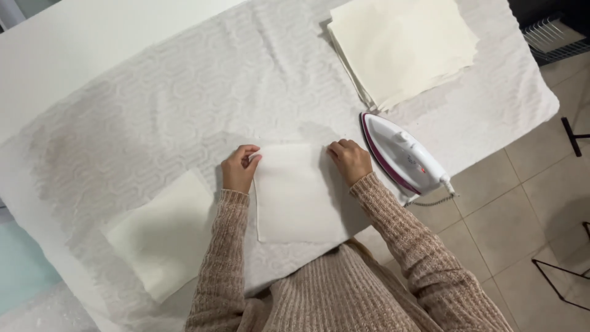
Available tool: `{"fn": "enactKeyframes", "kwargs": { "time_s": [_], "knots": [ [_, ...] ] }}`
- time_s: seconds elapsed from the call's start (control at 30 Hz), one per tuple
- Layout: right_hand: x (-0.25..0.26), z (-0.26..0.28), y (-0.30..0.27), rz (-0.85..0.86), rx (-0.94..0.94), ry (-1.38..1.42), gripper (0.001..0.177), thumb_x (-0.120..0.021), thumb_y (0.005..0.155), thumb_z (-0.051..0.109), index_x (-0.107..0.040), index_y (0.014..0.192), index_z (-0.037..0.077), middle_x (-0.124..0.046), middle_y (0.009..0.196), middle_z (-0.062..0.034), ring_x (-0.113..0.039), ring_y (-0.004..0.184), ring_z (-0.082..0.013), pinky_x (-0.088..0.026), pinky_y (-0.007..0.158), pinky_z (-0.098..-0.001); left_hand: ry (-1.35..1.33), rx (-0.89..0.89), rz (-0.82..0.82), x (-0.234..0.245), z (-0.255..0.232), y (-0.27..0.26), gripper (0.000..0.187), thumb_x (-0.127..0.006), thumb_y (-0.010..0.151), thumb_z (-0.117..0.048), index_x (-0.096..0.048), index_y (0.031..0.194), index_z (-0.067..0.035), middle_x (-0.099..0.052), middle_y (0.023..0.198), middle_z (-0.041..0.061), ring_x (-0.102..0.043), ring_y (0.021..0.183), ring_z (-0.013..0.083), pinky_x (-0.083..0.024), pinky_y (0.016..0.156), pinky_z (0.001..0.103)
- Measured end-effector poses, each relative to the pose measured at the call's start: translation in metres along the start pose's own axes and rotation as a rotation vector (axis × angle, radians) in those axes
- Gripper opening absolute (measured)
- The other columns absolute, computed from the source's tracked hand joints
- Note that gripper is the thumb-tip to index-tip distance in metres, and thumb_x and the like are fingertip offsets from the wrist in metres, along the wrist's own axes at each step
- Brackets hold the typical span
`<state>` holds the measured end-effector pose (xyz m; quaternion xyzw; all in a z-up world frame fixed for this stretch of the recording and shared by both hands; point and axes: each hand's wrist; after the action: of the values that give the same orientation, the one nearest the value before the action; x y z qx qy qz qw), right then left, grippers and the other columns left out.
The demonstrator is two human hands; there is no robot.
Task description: Ironing and folding several small white fabric squares on a workspace.
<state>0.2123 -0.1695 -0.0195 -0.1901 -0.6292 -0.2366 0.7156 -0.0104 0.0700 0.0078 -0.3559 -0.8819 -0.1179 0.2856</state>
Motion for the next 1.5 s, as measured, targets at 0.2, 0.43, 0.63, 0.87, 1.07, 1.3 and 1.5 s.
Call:
{"fn": "enactKeyframes", "kwargs": {
  "time_s": [0.2,0.43,0.63,0.87,1.07,1.3,1.5],
  "knots": [
    [-0.015,-0.019,0.024,-0.031,0.029,0.122,0.016,-0.073,0.092,0.028,-0.066,0.104,0.020,-0.064,0.088,-0.0001,-0.067,0.087,-0.0211,-0.060,0.071,-0.0350,0.015,-0.204,-0.051,-0.005,-0.007,0.025,0.022,-0.086,0.081,-0.015,-0.076,0.100,-0.018,-0.075,0.083,0.002,-0.064,0.064,0.0190,-0.055,0.060,0.029],
    [0.002,-0.026,0.032,0.058,-0.013,0.283,0.017,-0.071,0.092,0.025,-0.063,0.106,0.022,-0.065,0.090,0.0000,-0.068,0.090,-0.0242,-0.059,0.073,-0.0392,-0.170,-0.173,-0.049,0.014,-0.023,0.028,0.028,-0.084,0.080,0.002,-0.078,0.104,-0.009,-0.074,0.088,0.005,-0.069,0.073,0.0180,-0.058,0.064,0.026],
    [-0.011,-0.037,0.029,-0.122,0.191,0.062,0.006,-0.060,0.101,0.026,-0.061,0.096,0.023,-0.062,0.090,0.0036,-0.065,0.088,-0.0168,-0.056,0.069,-0.0290,-0.153,-0.273,-0.094,0.012,-0.008,0.030,0.029,-0.080,0.082,0.007,-0.076,0.107,-0.005,-0.075,0.088,0.008,-0.073,0.078,0.0234,-0.061,0.070,0.032],
    [0.017,-0.026,0.023,-0.227,0.335,-0.028,0.020,-0.053,0.107,0.025,-0.060,0.090,0.020,-0.059,0.091,0.0030,-0.063,0.091,-0.0162,-0.054,0.067,-0.0248,0.015,-0.462,-0.121,-0.006,0.043,0.028,0.018,-0.078,0.085,0.005,-0.077,0.098,-0.008,-0.074,0.084,0.004,-0.072,0.078,0.0230,-0.062,0.072,0.033],
    [0.026,-0.019,0.021,-0.280,0.403,-0.024,0.020,-0.054,0.106,0.022,-0.063,0.090,0.017,-0.058,0.089,0.0004,-0.062,0.089,-0.0186,-0.054,0.067,-0.0264,0.230,-0.728,-0.139,0.001,0.026,0.031,0.013,-0.074,0.090,0.005,-0.076,0.098,-0.005,-0.071,0.080,0.009,-0.072,0.082,0.0246,-0.064,0.074,0.032],
    [0.035,-0.021,0.020,-0.292,0.452,-0.020,0.021,-0.051,0.108,0.019,-0.062,0.091,0.015,-0.056,0.091,-0.0027,-0.062,0.092,-0.0224,-0.055,0.069,-0.0289,0.332,-0.815,-0.153,0.008,0.007,0.030,0.011,-0.073,0.092,0.004,-0.077,0.095,-0.007,-0.065,0.082,0.008,-0.068,0.087,0.0244,-0.062,0.076,0.033],
    [0.052,-0.008,0.024,-0.305,0.454,0.012,0.020,-0.051,0.108,0.018,-0.062,0.092,0.014,-0.057,0.092,-0.0031,-0.062,0.091,-0.0230,-0.055,0.071,-0.0301,0.390,-0.720,-0.147,0.013,-0.029,0.027,0.010,-0.072,0.093,0.006,-0.072,0.091,-0.004,-0.059,0.081,0.008,-0.064,0.086,0.0273,-0.057,0.076,0.038]
  ]
}}
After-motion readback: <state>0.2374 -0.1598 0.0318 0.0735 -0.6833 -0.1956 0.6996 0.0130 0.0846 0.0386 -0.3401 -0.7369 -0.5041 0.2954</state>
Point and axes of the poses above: each hand's wrist, its own y-axis towards the middle knuckle, its own x-axis out of the back of the hand, z = x × y
